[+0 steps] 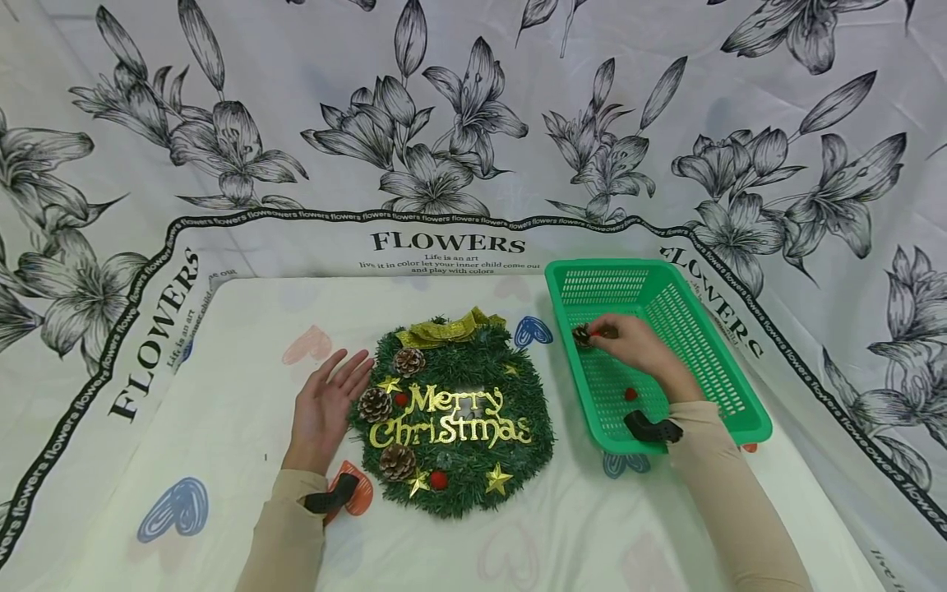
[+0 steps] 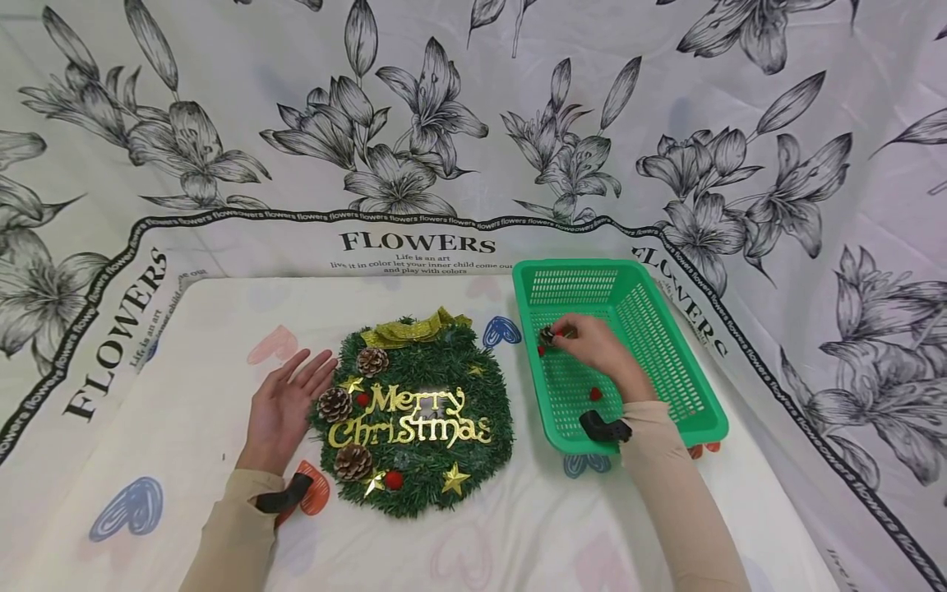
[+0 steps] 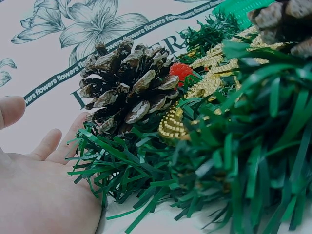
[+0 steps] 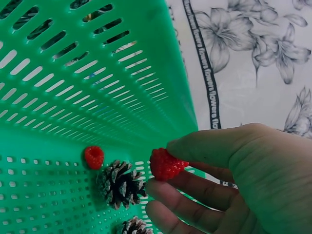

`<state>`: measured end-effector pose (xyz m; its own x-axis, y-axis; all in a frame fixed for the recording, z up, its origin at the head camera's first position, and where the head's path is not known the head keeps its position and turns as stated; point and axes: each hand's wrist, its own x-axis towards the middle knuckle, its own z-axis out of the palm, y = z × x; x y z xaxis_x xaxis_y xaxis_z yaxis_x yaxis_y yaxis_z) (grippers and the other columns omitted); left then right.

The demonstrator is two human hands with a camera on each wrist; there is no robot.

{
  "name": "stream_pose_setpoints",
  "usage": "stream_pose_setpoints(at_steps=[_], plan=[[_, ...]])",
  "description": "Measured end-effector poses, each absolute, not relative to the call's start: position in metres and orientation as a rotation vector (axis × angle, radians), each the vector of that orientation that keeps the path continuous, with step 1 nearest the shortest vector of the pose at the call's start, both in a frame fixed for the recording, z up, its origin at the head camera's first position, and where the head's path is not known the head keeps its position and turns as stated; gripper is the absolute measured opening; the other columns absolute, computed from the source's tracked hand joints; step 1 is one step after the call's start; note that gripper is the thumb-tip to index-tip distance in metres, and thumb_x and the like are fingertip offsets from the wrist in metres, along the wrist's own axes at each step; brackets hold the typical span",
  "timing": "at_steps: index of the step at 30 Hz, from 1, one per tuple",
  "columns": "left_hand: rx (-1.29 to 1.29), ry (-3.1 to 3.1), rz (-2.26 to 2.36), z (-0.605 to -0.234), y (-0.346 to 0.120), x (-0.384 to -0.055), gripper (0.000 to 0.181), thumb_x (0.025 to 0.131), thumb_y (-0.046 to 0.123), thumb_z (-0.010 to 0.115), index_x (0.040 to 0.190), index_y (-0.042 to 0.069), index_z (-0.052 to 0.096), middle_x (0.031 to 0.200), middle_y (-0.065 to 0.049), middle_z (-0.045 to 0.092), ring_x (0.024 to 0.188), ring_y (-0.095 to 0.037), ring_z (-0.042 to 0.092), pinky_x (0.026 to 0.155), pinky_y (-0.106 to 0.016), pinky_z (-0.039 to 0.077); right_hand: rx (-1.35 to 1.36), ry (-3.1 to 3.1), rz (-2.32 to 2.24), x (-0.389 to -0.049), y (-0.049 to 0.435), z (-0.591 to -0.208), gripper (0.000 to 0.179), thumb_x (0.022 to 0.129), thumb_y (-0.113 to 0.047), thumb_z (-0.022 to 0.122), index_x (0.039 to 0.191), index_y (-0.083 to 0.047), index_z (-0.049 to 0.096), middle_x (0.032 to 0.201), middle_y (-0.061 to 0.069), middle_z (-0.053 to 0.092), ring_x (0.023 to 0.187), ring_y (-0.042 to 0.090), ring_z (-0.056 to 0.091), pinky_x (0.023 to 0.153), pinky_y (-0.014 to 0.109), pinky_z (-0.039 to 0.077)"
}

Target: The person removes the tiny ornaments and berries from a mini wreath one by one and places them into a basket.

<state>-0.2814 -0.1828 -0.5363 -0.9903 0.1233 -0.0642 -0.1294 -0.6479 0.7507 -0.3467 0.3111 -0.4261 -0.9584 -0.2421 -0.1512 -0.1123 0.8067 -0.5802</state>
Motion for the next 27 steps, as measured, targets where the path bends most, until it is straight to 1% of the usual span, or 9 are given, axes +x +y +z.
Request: stream_pose_setpoints(at_steps=[2, 5, 8, 14, 19, 24, 27], plan=[[-0.013, 1.248, 2.731, -0.537, -0.183, -0.282, 0.062, 0.113, 0.037, 0.030, 0.163, 0.007, 0.009, 0.167, -0.019, 0.025, 0.153, -0.031, 0.033, 0.128, -0.038, 0.035, -0.276, 2.779, -0.853, -0.347, 0.310, -0.426, 0.028, 0.103, -0.017, 0.060, 0.125, -0.001, 0.066, 0.122, 0.020, 0.068, 0.109, 0.035, 0.065, 0.083, 0.044, 0.060], [-0.016, 1.245, 2.734, -0.537, -0.183, -0.282, 0.063, 0.113, 0.038, 0.031, 0.164, 0.008, 0.010, 0.167, -0.018, 0.027, 0.153, -0.031, 0.034, 0.128, -0.037, 0.036, -0.278, 2.775, -0.839, -0.346, 0.308, -0.426, 0.028, 0.102, -0.017, 0.060, 0.124, 0.000, 0.066, 0.120, 0.020, 0.068, 0.105, 0.033, 0.064, 0.078, 0.041, 0.059], [-0.017, 1.240, 2.736, -0.538, -0.184, -0.282, 0.063, 0.113, 0.038, 0.031, 0.164, 0.008, 0.010, 0.166, -0.017, 0.029, 0.152, -0.030, 0.035, 0.127, -0.037, 0.037, -0.276, 2.770, -0.830, -0.345, 0.307, -0.426, 0.028, 0.103, -0.017, 0.060, 0.124, 0.000, 0.066, 0.123, 0.022, 0.067, 0.107, 0.035, 0.064, 0.078, 0.041, 0.059], [-0.010, 1.233, 2.741, -0.538, -0.183, -0.282, 0.062, 0.113, 0.037, 0.030, 0.163, 0.007, 0.010, 0.164, -0.016, 0.034, 0.152, -0.030, 0.036, 0.126, -0.036, 0.039, -0.275, 2.764, -0.835, -0.344, 0.307, -0.426, 0.028, 0.103, -0.016, 0.059, 0.125, 0.000, 0.066, 0.129, 0.023, 0.065, 0.116, 0.040, 0.062, 0.086, 0.048, 0.060], [0.004, 1.225, 2.747, -0.538, -0.184, -0.281, 0.062, 0.113, 0.036, 0.030, 0.163, 0.006, 0.010, 0.161, -0.014, 0.039, 0.151, -0.030, 0.038, 0.126, -0.036, 0.039, -0.258, 2.757, -0.845, -0.345, 0.308, -0.424, 0.030, 0.104, -0.019, 0.057, 0.127, 0.000, 0.065, 0.131, 0.023, 0.064, 0.119, 0.041, 0.061, 0.090, 0.050, 0.060], [0.025, 1.226, 2.750, -0.539, -0.184, -0.281, 0.062, 0.113, 0.035, 0.030, 0.163, 0.006, 0.009, 0.162, -0.016, 0.038, 0.150, -0.029, 0.039, 0.126, -0.036, 0.039, -0.248, 2.750, -0.885, -0.344, 0.307, -0.418, 0.033, 0.105, -0.020, 0.056, 0.131, 0.000, 0.063, 0.135, 0.023, 0.063, 0.124, 0.042, 0.059, 0.097, 0.055, 0.058], [0.020, 1.228, 2.751, -0.540, -0.184, -0.282, 0.062, 0.113, 0.035, 0.031, 0.163, 0.006, 0.010, 0.162, -0.016, 0.037, 0.150, -0.029, 0.040, 0.126, -0.036, 0.039, -0.259, 2.757, -0.902, -0.343, 0.306, -0.414, 0.034, 0.105, -0.022, 0.056, 0.132, -0.001, 0.063, 0.135, 0.023, 0.063, 0.124, 0.041, 0.060, 0.099, 0.056, 0.057]])
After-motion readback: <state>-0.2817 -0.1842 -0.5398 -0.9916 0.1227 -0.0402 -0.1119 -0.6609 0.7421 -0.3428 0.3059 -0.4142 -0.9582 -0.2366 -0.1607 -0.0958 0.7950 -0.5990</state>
